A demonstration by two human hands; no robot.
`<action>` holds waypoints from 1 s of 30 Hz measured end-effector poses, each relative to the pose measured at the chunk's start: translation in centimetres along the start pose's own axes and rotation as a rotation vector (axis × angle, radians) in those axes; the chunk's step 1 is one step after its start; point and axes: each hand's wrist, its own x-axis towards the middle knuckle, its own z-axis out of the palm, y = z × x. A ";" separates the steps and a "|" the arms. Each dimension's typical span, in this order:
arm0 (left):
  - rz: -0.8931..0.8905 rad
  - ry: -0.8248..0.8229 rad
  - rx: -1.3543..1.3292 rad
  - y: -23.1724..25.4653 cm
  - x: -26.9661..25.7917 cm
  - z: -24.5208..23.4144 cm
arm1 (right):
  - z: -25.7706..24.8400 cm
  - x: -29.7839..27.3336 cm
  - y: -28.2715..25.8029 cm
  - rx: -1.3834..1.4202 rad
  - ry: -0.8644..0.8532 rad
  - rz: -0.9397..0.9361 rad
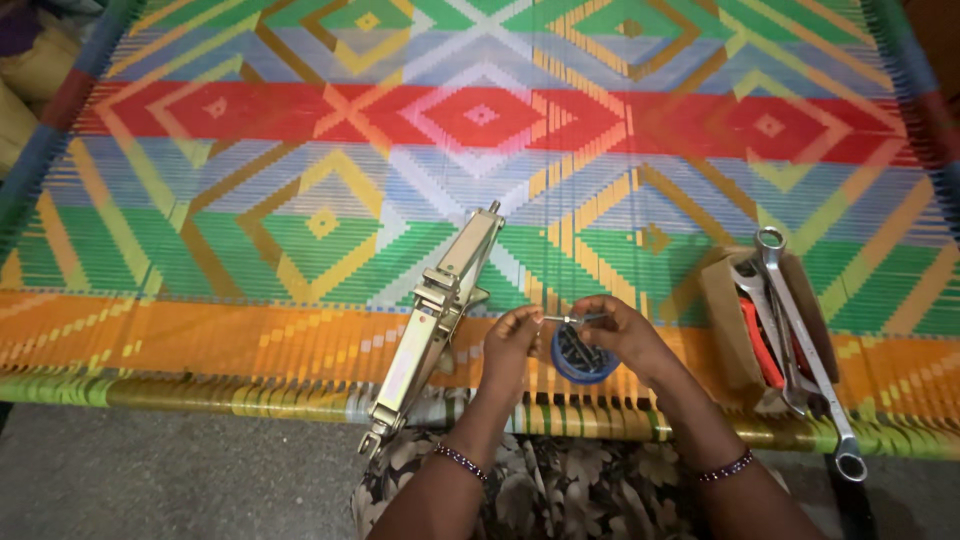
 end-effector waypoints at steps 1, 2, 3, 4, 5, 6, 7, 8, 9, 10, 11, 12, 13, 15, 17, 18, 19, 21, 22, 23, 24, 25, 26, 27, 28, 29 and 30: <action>-0.016 0.006 0.003 0.0 0.0 0.0 | -0.1 -0.1 0.0 -0.021 0.030 0.027; -0.032 0.011 0.006 0.1 -0.1 -0.1 | -0.2 -0.1 0.0 -0.040 0.060 0.053; -0.047 0.017 0.010 0.2 -0.1 -0.1 | -0.1 0.1 0.1 0.021 0.054 0.030; -0.055 0.016 0.014 0.3 0.0 -0.1 | -0.1 0.3 0.3 0.082 0.047 0.009; -0.064 0.015 0.019 0.5 0.0 -0.1 | -0.2 0.5 0.5 0.143 0.041 -0.012; -0.074 0.016 0.023 0.6 -0.1 0.0 | -0.3 0.7 0.8 0.126 0.063 -0.010; -0.042 -0.016 0.067 0.8 -0.1 0.1 | -0.4 0.8 1.0 0.110 0.085 -0.008; -0.014 -0.048 0.112 1.0 -0.4 0.2 | -0.5 0.8 1.4 0.094 0.109 -0.004; 0.015 -0.079 0.157 1.2 -0.7 0.4 | -0.7 0.9 1.6 0.094 0.112 -0.005; 0.116 -0.102 0.293 1.4 -1.1 0.7 | -0.9 0.9 1.8 0.094 0.116 -0.005; 0.217 -0.123 0.429 1.7 -1.6 1.1 | -1.0 0.9 1.9 0.095 0.119 -0.006; 0.319 -0.145 0.564 2.0 -2.0 1.5 | -1.0 1.0 2.0 0.090 0.121 0.000; 0.349 -0.132 0.649 2.4 -2.5 1.8 | -1.0 1.0 2.0 0.085 0.124 0.005; 0.410 -0.107 0.818 3.1 -3.5 2.4 | -1.0 1.1 1.7 0.056 0.127 0.004; 0.452 -0.108 0.930 3.9 -4.0 2.6 | -0.5 1.0 1.5 0.009 0.129 -0.004; 0.473 -0.110 0.987 4.2 -4.1 2.6 | -0.3 0.9 1.4 -0.042 0.136 -0.004; 0.512 -0.093 1.007 4.3 -4.2 2.8 | -0.1 0.7 1.2 -0.094 0.142 -0.004; 0.590 -0.060 1.046 4.4 -4.3 2.9 | 0.1 0.4 0.8 -0.150 0.124 -0.021; 0.585 -0.064 1.062 4.3 -4.2 2.8 | 0.2 0.4 0.6 -0.155 0.100 -0.037; 0.580 -0.068 1.079 4.3 -4.1 2.7 | 0.3 0.4 0.5 -0.160 0.075 -0.053; 0.573 -0.072 1.096 4.2 -4.0 2.6 | 0.3 0.4 0.5 -0.176 0.088 -0.050; 0.573 -0.077 1.091 4.1 -3.9 2.6 | 0.3 0.4 0.5 -0.192 0.100 -0.047; 0.572 -0.082 1.087 3.9 -3.8 2.5 | 0.3 0.4 0.6 -0.207 0.113 -0.044; 0.570 -0.086 1.082 3.8 -3.7 2.4 | 0.3 0.5 0.8 -0.152 0.106 -0.033; 0.570 -0.088 1.084 3.7 -3.7 2.3 | 0.3 0.5 1.0 -0.098 0.098 -0.022; 0.571 -0.089 1.086 3.6 -3.6 2.3 | 0.3 0.6 1.3 -0.043 0.091 -0.010; 0.571 -0.089 1.088 3.5 -3.6 2.3 | 0.3 0.6 1.6 -0.037 0.104 -0.006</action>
